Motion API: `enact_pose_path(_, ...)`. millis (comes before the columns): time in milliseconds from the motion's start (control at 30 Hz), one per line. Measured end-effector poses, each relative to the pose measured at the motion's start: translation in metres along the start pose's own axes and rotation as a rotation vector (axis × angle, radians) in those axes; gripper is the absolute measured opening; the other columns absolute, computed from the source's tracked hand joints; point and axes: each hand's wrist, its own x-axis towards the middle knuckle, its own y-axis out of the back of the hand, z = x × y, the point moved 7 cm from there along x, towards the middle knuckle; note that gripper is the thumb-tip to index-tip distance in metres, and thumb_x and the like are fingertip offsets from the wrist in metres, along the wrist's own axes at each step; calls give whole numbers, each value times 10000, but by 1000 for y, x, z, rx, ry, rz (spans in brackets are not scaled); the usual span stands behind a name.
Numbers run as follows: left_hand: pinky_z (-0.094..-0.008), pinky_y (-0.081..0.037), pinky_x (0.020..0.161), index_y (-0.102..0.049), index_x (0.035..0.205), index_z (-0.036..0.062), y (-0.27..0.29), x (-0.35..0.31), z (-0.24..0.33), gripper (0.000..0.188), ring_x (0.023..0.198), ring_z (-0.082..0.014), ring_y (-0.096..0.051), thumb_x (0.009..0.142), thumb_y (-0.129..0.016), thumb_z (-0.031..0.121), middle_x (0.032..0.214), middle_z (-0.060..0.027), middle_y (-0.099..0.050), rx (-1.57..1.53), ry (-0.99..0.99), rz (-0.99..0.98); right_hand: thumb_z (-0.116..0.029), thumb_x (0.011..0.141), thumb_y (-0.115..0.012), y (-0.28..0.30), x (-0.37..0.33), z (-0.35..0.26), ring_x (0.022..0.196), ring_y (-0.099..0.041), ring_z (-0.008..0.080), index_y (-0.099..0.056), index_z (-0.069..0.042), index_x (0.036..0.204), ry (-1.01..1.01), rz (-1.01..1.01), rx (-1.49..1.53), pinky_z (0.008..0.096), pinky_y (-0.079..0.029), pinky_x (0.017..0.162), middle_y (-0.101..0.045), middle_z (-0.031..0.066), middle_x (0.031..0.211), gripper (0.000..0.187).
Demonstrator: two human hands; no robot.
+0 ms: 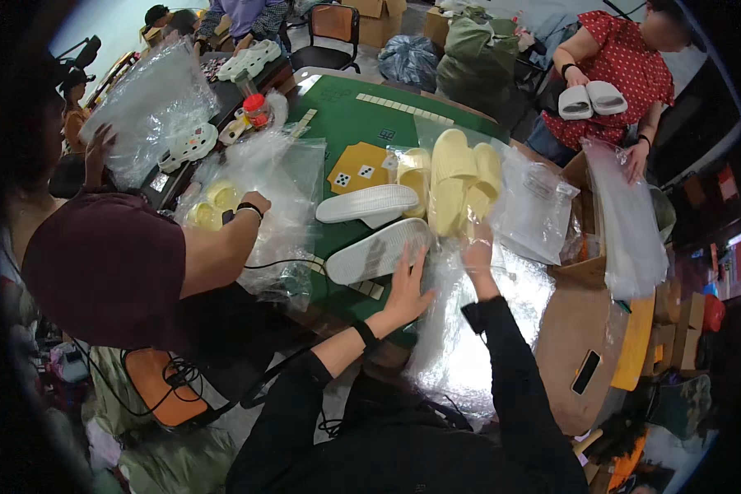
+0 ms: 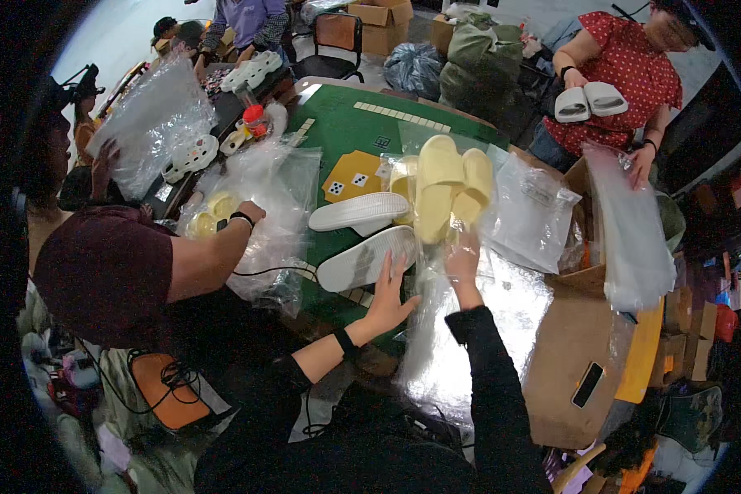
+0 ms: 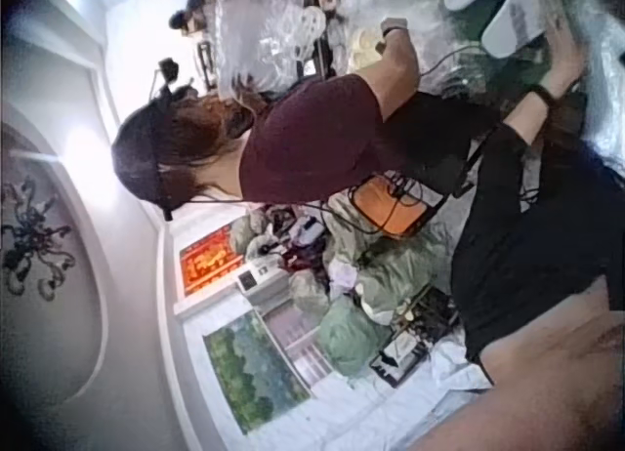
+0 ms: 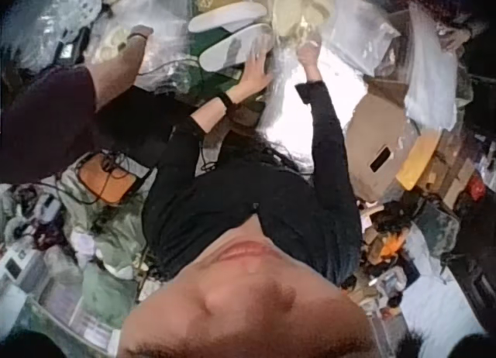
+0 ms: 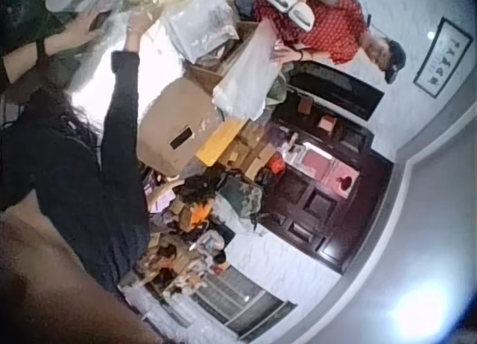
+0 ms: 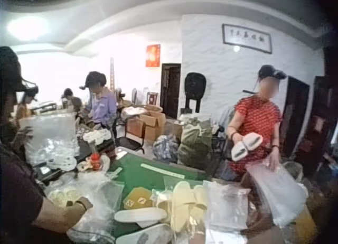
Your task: The person is packing various pairs of slides/slippers into plastic bags at a packing station.
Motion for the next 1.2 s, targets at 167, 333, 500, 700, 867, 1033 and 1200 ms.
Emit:
enact_pose_path(167,-555,-137,1016,-156,1394,110,35,-38,-104,941,1280,-458,-124,661,-722,273,1406,-253,-105,779,270,-84,-82,753,-571,-28,-155,-54,1151,-401,370,-490,-17,1149,-154,-409,285,404,-326,969,-427,219,1242,409)
enact_pose_path(333,-628,-83,990,-179,1394,194,69,-6,-127,1024,1289,-452,-116,561,-772,251,1413,-247,-123,1139,319,-178,-67,780,-547,0,-230,-101,977,-545,286,-489,-30,1156,-256,-671,483,336,-443,823,-485,166,1186,382)
enact_pose_path(500,-583,-153,1006,-189,1392,218,77,12,-171,880,1251,-418,-251,667,-688,190,1351,-243,-262,1175,288,-356,-88,800,-552,5,-244,-78,822,-600,248,-521,-42,1134,-345,-639,478,311,-480,725,-562,145,1054,338)
enact_pose_path(700,-516,-287,953,-338,1312,115,87,3,-143,669,1059,-381,-439,717,-638,173,1149,-183,-475,1115,-50,-65,-121,828,-541,17,-236,-47,746,-599,213,-529,-51,1138,-522,-566,482,302,-476,689,-607,119,1000,318)
enact_pose_path(867,-468,-433,655,-440,900,36,103,14,-105,237,750,-376,-565,784,-578,190,812,-197,-589,644,316,274,-105,825,-564,25,-237,-34,728,-595,153,-527,-40,1132,-542,-552,567,271,-474,669,-626,94,971,316)
enact_pose_path(1033,-481,-415,661,-444,1048,5,111,-10,-20,301,795,-434,-540,799,-526,152,842,-249,-569,289,112,549,-186,809,-617,27,-226,-24,941,-562,213,-468,-64,1210,-496,-481,639,312,-473,756,-534,128,1142,445)
enact_pose_path(1200,-306,-404,505,-488,935,-17,83,-58,76,178,538,-203,-510,781,-533,61,665,-147,-538,33,69,466,-198,722,-720,62,-175,-15,1193,-342,281,-239,-34,1336,-491,-197,639,362,-336,956,-292,177,1331,797)
